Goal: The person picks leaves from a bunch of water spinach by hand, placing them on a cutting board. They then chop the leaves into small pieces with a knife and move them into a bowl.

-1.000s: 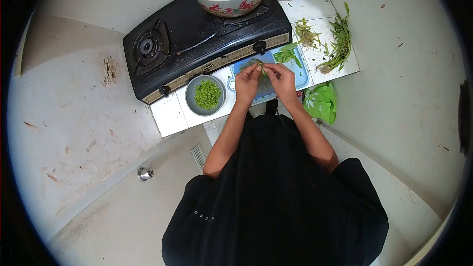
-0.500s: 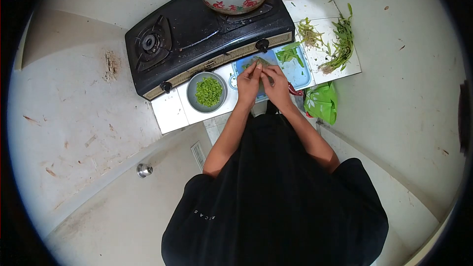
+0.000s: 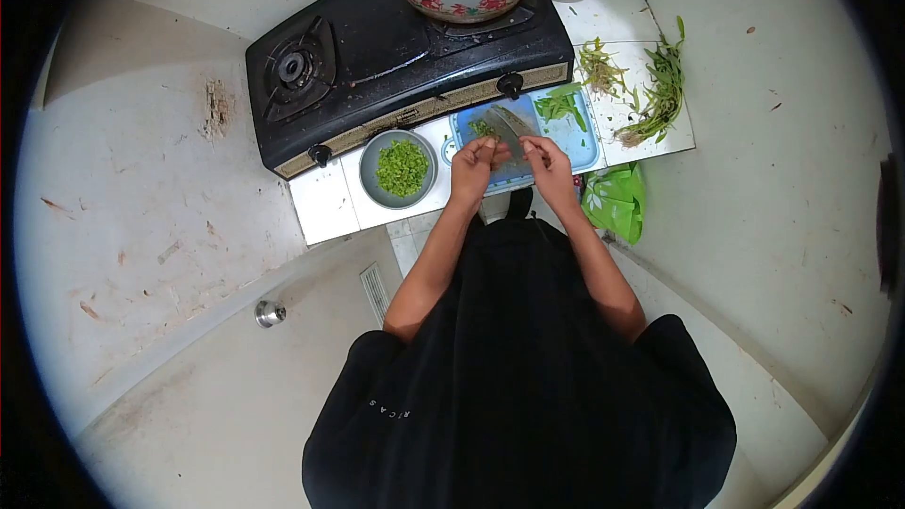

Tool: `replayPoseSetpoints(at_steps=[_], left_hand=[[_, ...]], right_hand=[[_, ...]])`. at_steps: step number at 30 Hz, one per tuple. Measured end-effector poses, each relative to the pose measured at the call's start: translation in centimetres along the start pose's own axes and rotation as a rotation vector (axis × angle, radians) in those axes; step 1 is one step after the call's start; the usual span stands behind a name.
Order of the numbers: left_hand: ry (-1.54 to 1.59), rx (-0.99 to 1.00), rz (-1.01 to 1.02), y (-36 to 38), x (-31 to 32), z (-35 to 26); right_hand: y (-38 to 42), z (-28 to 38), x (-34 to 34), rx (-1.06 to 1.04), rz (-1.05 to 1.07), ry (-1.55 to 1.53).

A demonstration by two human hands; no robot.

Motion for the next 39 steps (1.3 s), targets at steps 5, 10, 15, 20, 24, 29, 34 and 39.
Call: replayPoseSetpoints(at_steps=[5, 10, 15, 20, 24, 29, 34, 39], left_hand=[[-0.262, -0.059, 0.089, 0.9, 0.3, 1.4], [-0.127, -0.188, 0.204, 0.9, 0.4, 3.8], [-0.004, -0.274, 0.234, 1.5, 0.8, 3.7], [0.068, -0.456, 0.139, 2.4, -0.4, 6.1], [0.101, -0.465, 0.137, 2.4, -0.6, 6.9], [-0.06, -0.248, 0.08, 1.9, -0.7, 4.3], [-0.155, -0.152, 0.078, 1.9, -0.3, 3.3], [-0.207, -0.057, 0.076, 1.7, 0.1, 2.4]], right_hand=[[0.2, -0.3, -0.5, -0.001, 0.025, 0.045], [0.7, -1.7, 1.1, -0.022, 0.151, 0.068], [1.3, -2.4, 1.3, 0.069, 0.135, -0.091], [1.5, -3.8, 1.5, 0.134, 0.126, -0.177], [1.5, -5.1, 1.7, 0.167, 0.1, -0.117], [1.0, -5.1, 2.2, 0.183, 0.058, -0.165], [0.6, -4.4, 1.7, 0.158, 0.0, -0.139], [0.6, -3.7, 1.6, 0.138, -0.039, -0.121]])
Point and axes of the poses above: each hand's wrist, its own y-axis away from the middle knuckle, its own x-axis out of the palm, z = x × y, the point moved 10 cm from there along -y, towards the middle knuckle, and after that the axes turned 9 degrees about y, right-handed, at the moved point
